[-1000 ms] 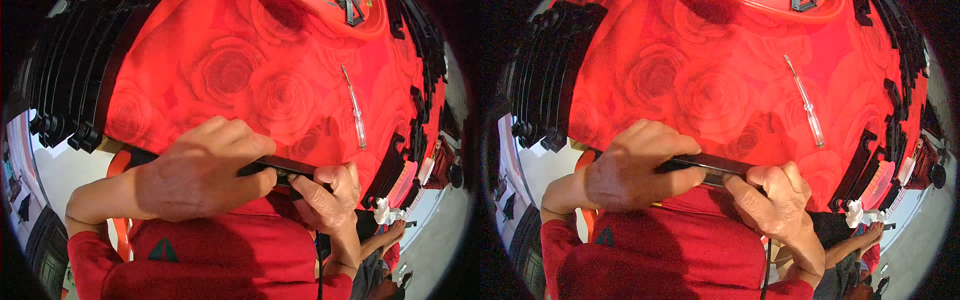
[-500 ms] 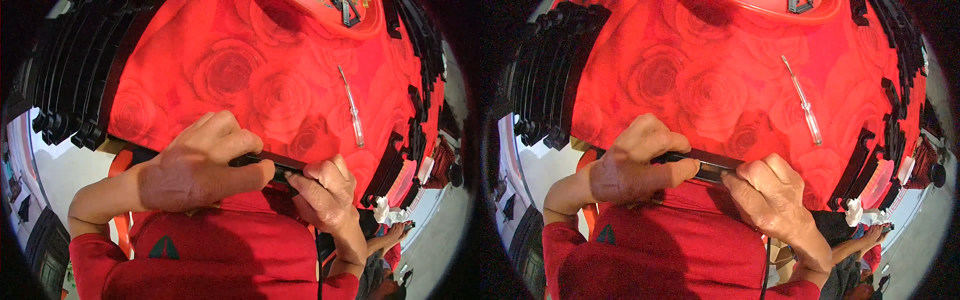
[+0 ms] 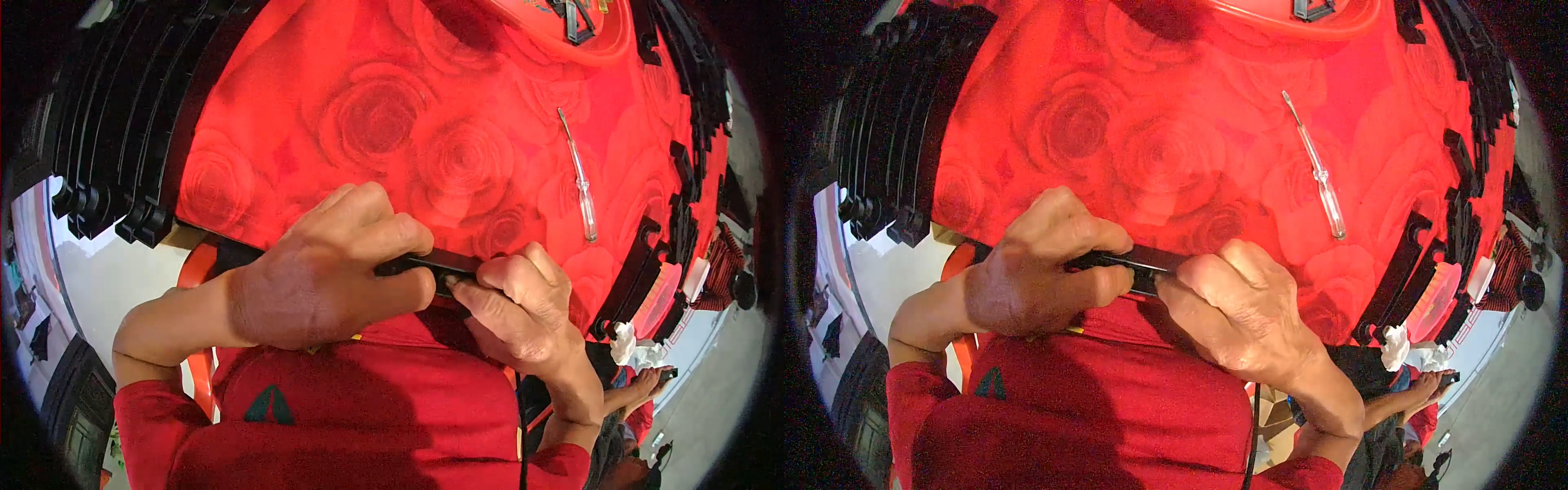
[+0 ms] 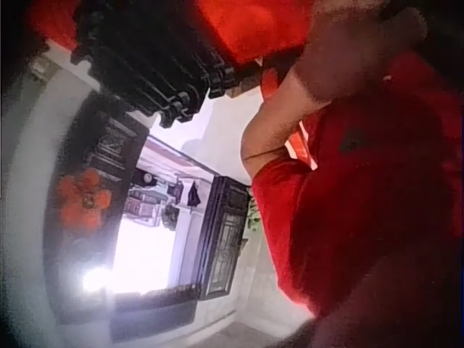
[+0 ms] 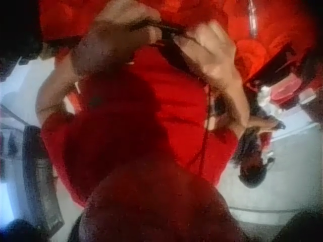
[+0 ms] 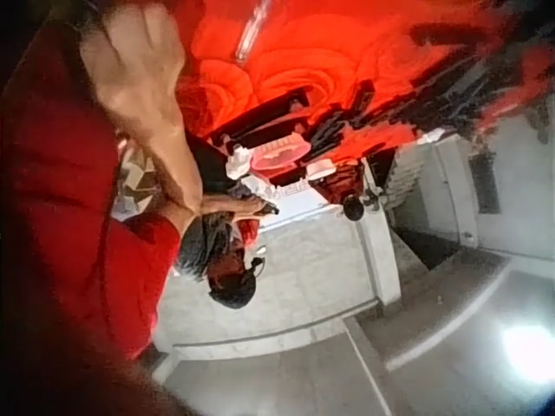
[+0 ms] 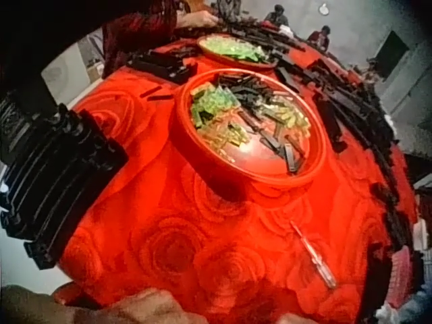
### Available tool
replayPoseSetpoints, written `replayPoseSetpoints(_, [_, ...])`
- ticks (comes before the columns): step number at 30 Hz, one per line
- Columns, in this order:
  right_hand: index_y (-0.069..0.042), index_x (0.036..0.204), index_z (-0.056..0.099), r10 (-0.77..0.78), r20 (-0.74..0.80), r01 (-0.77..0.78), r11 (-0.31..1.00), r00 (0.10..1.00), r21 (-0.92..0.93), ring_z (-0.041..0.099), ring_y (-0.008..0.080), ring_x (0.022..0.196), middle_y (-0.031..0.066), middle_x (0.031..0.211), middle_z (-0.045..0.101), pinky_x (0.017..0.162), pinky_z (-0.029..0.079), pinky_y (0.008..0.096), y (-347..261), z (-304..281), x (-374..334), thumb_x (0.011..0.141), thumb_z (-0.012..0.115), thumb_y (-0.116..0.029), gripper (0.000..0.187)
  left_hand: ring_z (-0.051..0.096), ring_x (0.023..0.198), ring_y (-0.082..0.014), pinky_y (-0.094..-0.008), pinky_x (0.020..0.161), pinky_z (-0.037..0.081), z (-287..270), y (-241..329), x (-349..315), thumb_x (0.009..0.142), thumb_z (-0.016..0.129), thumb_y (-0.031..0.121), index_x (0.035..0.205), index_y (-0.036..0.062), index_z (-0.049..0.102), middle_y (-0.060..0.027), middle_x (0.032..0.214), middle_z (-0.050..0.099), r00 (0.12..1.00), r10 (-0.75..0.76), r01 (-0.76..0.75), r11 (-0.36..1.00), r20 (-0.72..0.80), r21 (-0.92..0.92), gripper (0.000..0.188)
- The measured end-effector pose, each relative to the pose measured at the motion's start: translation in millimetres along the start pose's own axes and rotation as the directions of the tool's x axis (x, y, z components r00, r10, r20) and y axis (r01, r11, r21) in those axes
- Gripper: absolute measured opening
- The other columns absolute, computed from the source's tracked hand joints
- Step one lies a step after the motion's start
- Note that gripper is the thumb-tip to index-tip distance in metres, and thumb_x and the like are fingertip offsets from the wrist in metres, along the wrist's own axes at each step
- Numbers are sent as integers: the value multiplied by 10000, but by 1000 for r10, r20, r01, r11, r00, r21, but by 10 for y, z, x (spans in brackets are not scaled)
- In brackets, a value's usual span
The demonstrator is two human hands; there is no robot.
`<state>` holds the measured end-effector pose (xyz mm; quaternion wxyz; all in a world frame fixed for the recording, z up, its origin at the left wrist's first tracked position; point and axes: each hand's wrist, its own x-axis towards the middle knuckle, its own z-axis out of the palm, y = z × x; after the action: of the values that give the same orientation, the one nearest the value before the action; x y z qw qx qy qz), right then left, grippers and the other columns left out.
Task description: The person assembles a black plastic component by taking small plastic pieces from a tray and fitting them into the component by hand.
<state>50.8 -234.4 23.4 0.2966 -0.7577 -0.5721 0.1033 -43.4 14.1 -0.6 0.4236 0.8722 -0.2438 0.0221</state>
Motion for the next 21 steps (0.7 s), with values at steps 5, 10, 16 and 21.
replayPoseSetpoints(5, [-80, 1014, 773, -2, 44, 3, 1000, 999, -24, 531, 192, 690, 21, 860, 587, 569, 435, 340, 27, -81, 8, 579, 786, -94, 435, 595, 834, -260, -382, 680, 479, 56, -23, -20, 720, 781, 117, 948, 125, 742, -49, 1034, 682, 999, -19, 19, 1000, -46, 3, 231])
replayPoseSetpoints(10, [-72, 1066, 787, 220, -71, -216, 974, 973, 63, 552, 231, 736, 54, 867, 602, 695, 423, 347, -22, -300, -226, 654, 841, -133, 419, 607, 836, -268, -398, 673, 491, 75, -21, -3, 767, 798, 137, 973, 151, 752, -53, 1002, 679, 997, 1, 0, 1000, -80, 23, 211])
replayPoseSetpoints(16, [-20, 1112, 756, 395, 42, -396, 918, 918, 31, 632, 310, 895, 143, 961, 663, 848, 494, 388, -8, -311, -147, 730, 765, -195, 420, 602, 828, -263, -381, 652, 492, 74, 37, 98, 779, 812, 215, 991, 240, 776, -58, 979, 658, 999, 29, -26, 990, -22, 140, 216])
replayPoseSetpoints(21, [-21, 1091, 737, 441, 307, -501, 852, 844, 152, 654, 321, 872, 133, 901, 673, 760, 509, 390, 93, -415, 22, 698, 752, -126, 407, 576, 817, -256, -367, 631, 475, 54, 83, 132, 788, 804, 259, 984, 266, 781, -43, 964, 631, 998, 4, -16, 978, 56, 208, 198])
